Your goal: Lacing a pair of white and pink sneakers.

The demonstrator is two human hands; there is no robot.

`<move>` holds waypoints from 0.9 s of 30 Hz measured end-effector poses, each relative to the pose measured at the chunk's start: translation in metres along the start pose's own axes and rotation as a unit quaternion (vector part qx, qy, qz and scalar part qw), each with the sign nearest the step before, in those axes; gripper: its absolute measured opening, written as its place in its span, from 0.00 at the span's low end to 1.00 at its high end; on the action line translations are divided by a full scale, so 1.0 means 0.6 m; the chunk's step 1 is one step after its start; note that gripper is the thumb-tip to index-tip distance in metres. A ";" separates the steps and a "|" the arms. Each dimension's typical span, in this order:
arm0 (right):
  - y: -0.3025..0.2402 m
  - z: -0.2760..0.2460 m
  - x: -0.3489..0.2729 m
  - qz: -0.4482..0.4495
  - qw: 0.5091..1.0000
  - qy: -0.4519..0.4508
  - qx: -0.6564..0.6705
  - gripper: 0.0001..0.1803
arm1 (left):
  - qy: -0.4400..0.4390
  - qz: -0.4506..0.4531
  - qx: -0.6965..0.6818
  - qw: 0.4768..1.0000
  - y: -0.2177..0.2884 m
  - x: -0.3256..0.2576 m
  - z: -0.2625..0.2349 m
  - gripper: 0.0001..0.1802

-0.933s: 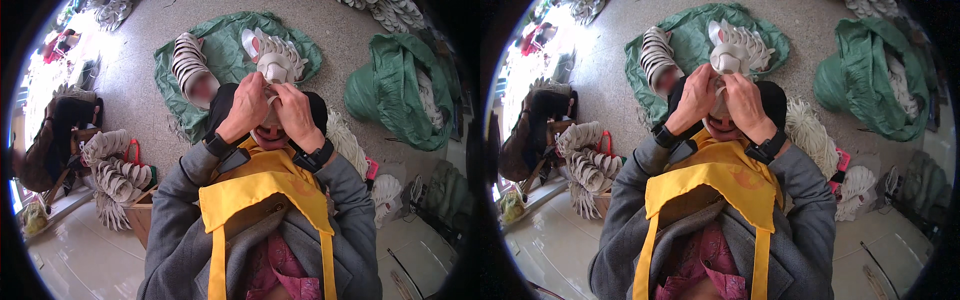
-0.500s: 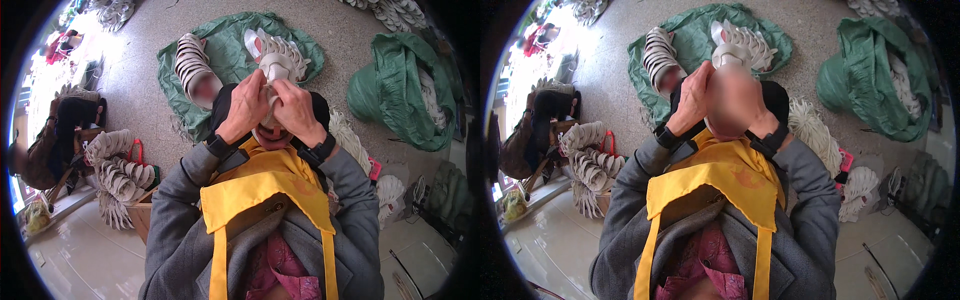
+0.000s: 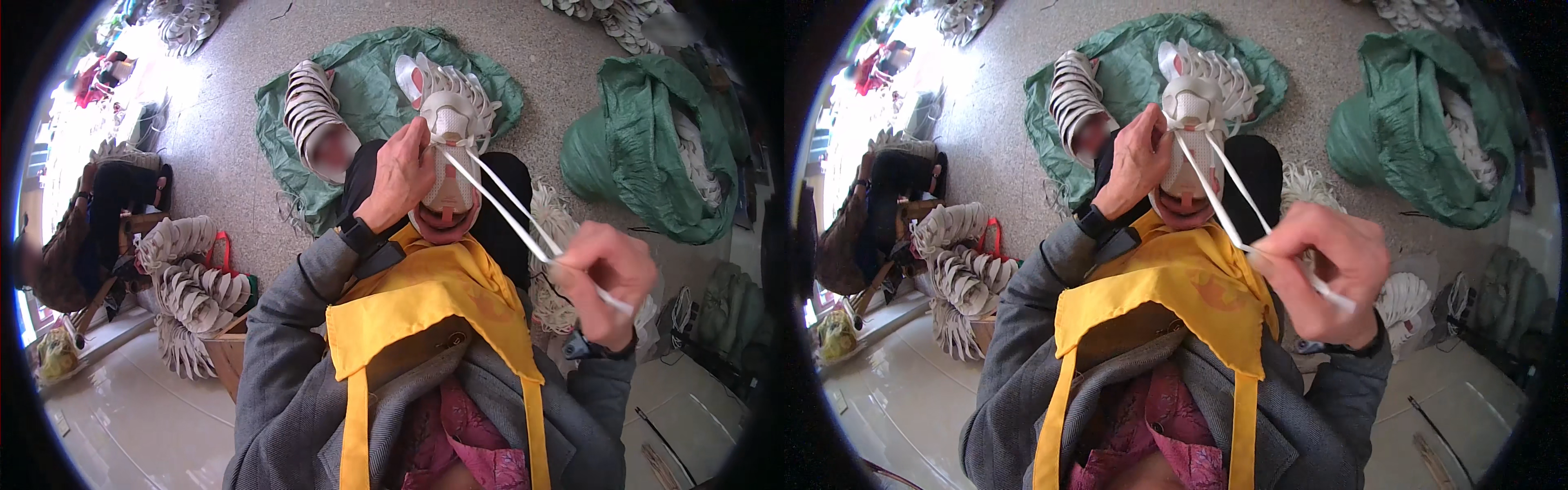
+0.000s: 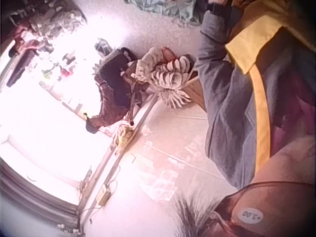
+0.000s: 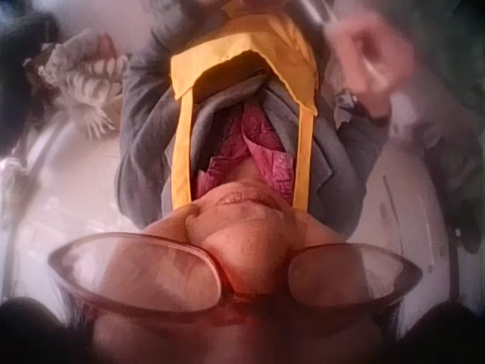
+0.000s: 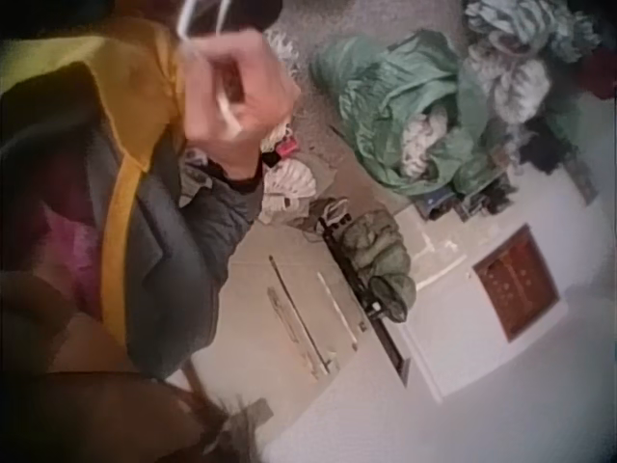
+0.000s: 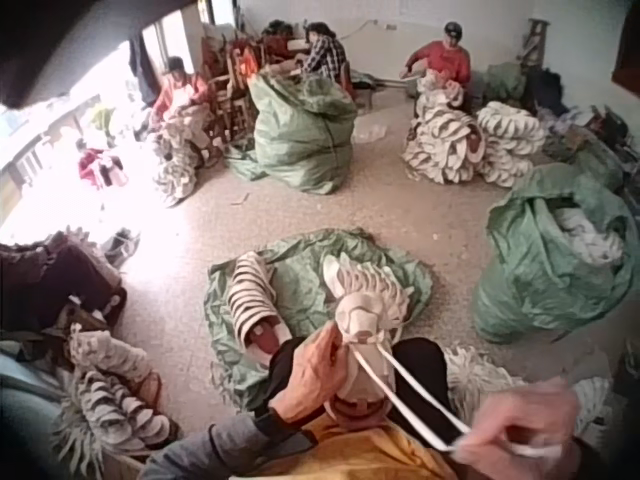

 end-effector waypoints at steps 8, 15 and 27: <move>0.013 -0.004 0.035 0.089 0.993 0.034 0.068 0.07 | -0.046 0.145 -0.094 0.984 0.087 0.007 -0.046 0.12; 0.007 0.008 0.075 0.137 0.983 0.018 0.118 0.06 | -0.113 0.107 -0.211 0.965 0.168 0.024 -0.087 0.08; 0.077 0.035 0.111 0.144 0.946 0.049 0.287 0.12 | -0.150 -0.118 -0.472 0.861 0.174 0.026 -0.084 0.07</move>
Point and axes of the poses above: each hand's wrist, its own x-axis towards the middle knuckle, its own z-axis out of the palm, y = z × x, the point moved 2 cm from there along x, towards the middle knuckle, and after that the axes turned 3 degrees about y, right-handed, at the moved point
